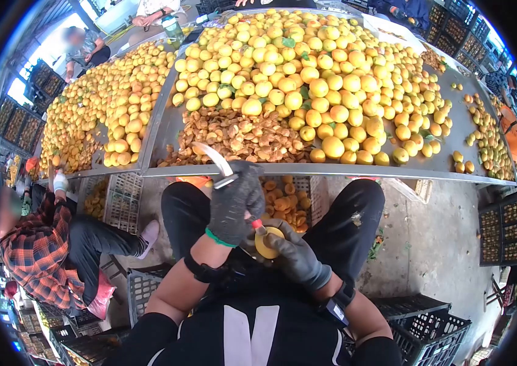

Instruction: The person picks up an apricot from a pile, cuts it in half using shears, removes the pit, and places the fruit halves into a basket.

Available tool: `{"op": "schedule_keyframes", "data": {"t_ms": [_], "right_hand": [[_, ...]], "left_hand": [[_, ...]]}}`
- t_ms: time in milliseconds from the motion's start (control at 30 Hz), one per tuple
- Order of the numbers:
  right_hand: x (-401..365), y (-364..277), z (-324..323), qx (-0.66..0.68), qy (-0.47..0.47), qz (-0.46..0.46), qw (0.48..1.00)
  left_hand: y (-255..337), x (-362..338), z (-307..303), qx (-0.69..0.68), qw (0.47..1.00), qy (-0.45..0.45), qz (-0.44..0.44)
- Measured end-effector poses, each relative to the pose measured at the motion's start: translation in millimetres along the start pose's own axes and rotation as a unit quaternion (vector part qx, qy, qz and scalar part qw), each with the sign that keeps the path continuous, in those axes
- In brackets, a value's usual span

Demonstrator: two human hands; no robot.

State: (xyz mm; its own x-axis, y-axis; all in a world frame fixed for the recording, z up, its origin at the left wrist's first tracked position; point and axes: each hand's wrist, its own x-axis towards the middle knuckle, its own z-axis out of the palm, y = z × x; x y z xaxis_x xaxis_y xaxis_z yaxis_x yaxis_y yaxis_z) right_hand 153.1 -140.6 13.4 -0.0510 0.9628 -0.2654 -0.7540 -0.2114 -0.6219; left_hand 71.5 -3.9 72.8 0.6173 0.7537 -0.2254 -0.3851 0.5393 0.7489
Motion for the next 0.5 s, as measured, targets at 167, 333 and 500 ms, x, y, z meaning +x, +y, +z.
{"op": "schedule_keyframes", "data": {"t_ms": [167,333,500], "right_hand": [[-1,0,-11,0.171,0.034,-0.030,0.984],[-4,-18,-12,0.210,0.091,-0.041,0.972],[5,-10,-43,0.231,0.045,-0.067,0.970]], "left_hand": [[27,-4,-3,0.011,0.994,-0.025,0.110],[27,-15,-15,0.148,0.988,-0.014,0.034],[7,-26,-37,0.313,0.949,0.003,-0.047]]}}
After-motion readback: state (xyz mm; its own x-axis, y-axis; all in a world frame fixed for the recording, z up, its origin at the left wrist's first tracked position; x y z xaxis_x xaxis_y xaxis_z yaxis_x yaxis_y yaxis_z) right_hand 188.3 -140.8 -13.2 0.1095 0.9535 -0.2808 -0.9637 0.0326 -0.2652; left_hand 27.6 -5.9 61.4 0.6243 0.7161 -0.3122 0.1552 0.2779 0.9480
